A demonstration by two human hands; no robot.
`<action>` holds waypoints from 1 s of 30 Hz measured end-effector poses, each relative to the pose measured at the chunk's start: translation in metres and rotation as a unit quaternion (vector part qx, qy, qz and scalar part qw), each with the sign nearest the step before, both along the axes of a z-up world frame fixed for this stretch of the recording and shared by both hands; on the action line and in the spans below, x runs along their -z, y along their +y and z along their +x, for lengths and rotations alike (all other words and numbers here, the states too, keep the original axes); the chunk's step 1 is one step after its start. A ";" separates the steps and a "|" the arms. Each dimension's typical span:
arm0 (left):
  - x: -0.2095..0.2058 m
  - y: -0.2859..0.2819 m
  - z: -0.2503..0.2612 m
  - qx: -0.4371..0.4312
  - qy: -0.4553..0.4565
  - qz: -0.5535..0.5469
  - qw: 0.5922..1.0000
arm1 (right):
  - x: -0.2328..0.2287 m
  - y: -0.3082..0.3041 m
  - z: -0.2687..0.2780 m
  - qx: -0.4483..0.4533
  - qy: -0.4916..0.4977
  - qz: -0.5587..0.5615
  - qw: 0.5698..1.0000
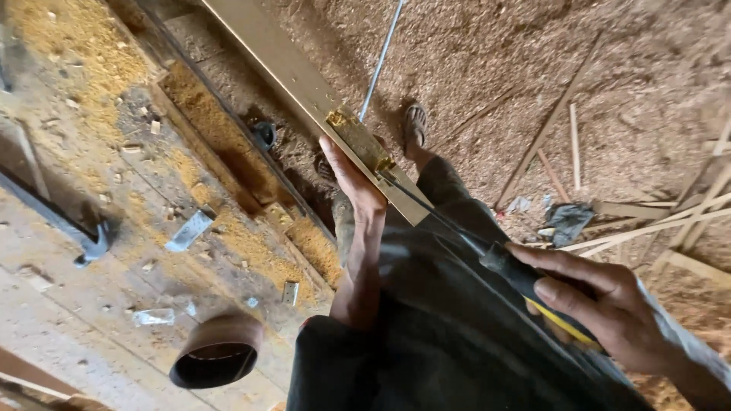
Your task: The person uses a chisel to carve a rectangular recess into a long wooden plank. They repeatedly reposition the plank and continue chiseling along its length to deepen and extend the cut.
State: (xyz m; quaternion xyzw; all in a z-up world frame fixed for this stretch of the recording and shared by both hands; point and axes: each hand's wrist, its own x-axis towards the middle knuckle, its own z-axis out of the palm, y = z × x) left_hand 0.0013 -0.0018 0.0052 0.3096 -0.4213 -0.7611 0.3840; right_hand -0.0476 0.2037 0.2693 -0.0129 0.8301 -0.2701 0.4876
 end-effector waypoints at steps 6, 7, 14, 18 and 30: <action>-0.005 0.001 -0.001 0.024 -0.086 0.115 0.989 | -0.010 -0.007 -0.012 0.066 -0.005 0.029 0.997; -0.007 0.001 -0.001 0.019 -0.098 0.132 0.986 | -0.011 -0.006 -0.014 0.079 -0.007 0.025 0.997; -0.009 0.003 0.001 0.031 -0.150 0.124 0.980 | -0.022 -0.015 -0.016 0.139 -0.039 0.091 0.985; 0.008 0.006 -0.002 0.021 -0.130 0.221 0.966 | -0.020 -0.007 -0.016 0.097 -0.032 0.085 0.991; -0.009 0.004 0.009 0.039 -0.139 0.099 0.985 | -0.017 0.000 -0.001 0.145 -0.046 0.083 0.985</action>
